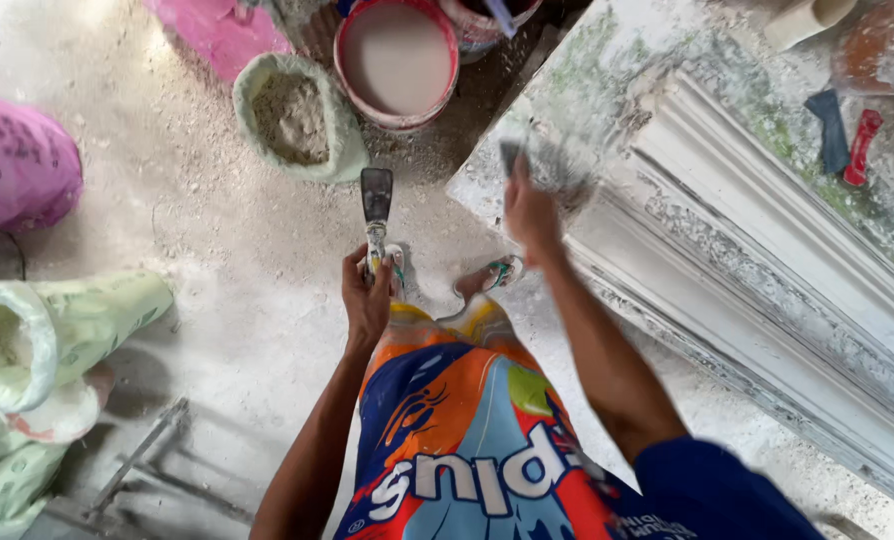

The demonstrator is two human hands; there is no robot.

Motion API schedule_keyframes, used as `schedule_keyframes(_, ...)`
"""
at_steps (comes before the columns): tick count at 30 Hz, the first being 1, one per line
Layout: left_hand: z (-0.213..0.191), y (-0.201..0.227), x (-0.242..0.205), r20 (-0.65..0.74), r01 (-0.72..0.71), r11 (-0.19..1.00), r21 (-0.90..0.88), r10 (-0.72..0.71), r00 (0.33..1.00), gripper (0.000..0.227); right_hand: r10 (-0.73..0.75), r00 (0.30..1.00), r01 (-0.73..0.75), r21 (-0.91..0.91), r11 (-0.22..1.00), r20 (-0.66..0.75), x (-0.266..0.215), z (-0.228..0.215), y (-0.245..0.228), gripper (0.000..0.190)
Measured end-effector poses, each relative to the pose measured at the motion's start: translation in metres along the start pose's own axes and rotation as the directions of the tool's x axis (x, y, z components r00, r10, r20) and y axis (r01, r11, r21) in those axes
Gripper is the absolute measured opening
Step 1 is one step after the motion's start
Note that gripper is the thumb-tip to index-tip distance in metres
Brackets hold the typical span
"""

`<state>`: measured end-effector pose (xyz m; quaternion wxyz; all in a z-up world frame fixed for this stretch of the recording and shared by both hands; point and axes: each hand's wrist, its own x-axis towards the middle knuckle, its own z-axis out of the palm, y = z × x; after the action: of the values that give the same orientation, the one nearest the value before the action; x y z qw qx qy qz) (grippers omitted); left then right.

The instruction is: The person uses a scraper to apply and smooth white plaster along the recessed details of a long decorative molding.

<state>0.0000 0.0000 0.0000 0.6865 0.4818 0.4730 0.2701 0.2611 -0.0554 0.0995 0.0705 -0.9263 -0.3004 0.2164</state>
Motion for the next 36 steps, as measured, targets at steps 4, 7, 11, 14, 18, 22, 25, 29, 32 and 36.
schedule_keyframes(4,-0.007,-0.011,-0.002,-0.092,0.027,0.999,-0.022,-0.029,0.995,0.046,0.124,0.956,-0.117,-0.043,0.992,0.264,-0.054,0.031,-0.034,0.054)
schedule_keyframes(7,-0.015,-0.008,0.001,-0.082,0.020,0.999,0.033,-0.017,0.997,0.046,0.085,0.972,-0.082,-0.023,0.996,0.218,0.011,0.035,-0.031,0.049)
schedule_keyframes(11,-0.012,-0.007,0.000,-0.054,-0.028,0.991,0.129,0.036,0.998,0.045,-0.098,0.994,0.095,-0.053,0.994,-0.046,0.088,0.003,-0.010,0.040)
schedule_keyframes(14,-0.001,-0.009,0.014,-0.073,-0.033,0.999,0.036,0.036,0.997,0.044,-0.039,0.909,-0.266,0.651,0.711,0.414,0.102,-0.022,-0.014,0.067)
schedule_keyframes(18,0.008,0.005,0.015,-0.086,-0.021,0.999,-0.032,0.018,0.996,0.043,0.079,0.749,-0.510,0.497,0.702,0.658,0.085,0.016,0.004,0.038)
schedule_keyframes(22,0.011,0.013,0.029,0.031,0.085,0.995,-0.055,-0.083,0.996,0.048,0.210,0.838,-0.536,0.690,0.487,0.503,0.075,0.022,0.054,0.039)
schedule_keyframes(25,0.029,0.008,0.019,0.178,0.137,0.991,-0.003,-0.135,0.975,0.051,0.343,0.905,-0.412,0.719,0.561,0.250,0.046,0.015,0.094,0.034)
schedule_keyframes(29,0.076,0.003,0.041,0.337,0.131,0.957,0.260,-0.217,0.916,0.050,0.182,0.980,-0.176,0.756,0.630,0.076,-0.019,-0.022,0.031,0.054)
schedule_keyframes(32,0.093,0.004,0.043,0.318,0.117,0.905,0.409,-0.261,0.912,0.049,-0.023,0.996,-0.019,0.445,0.895,0.088,-0.046,0.048,0.058,0.041)
schedule_keyframes(36,0.078,0.008,0.055,0.359,0.019,0.859,0.511,-0.234,0.903,0.049,-0.184,0.983,0.180,0.307,0.934,-0.018,-0.050,0.089,0.064,0.031)
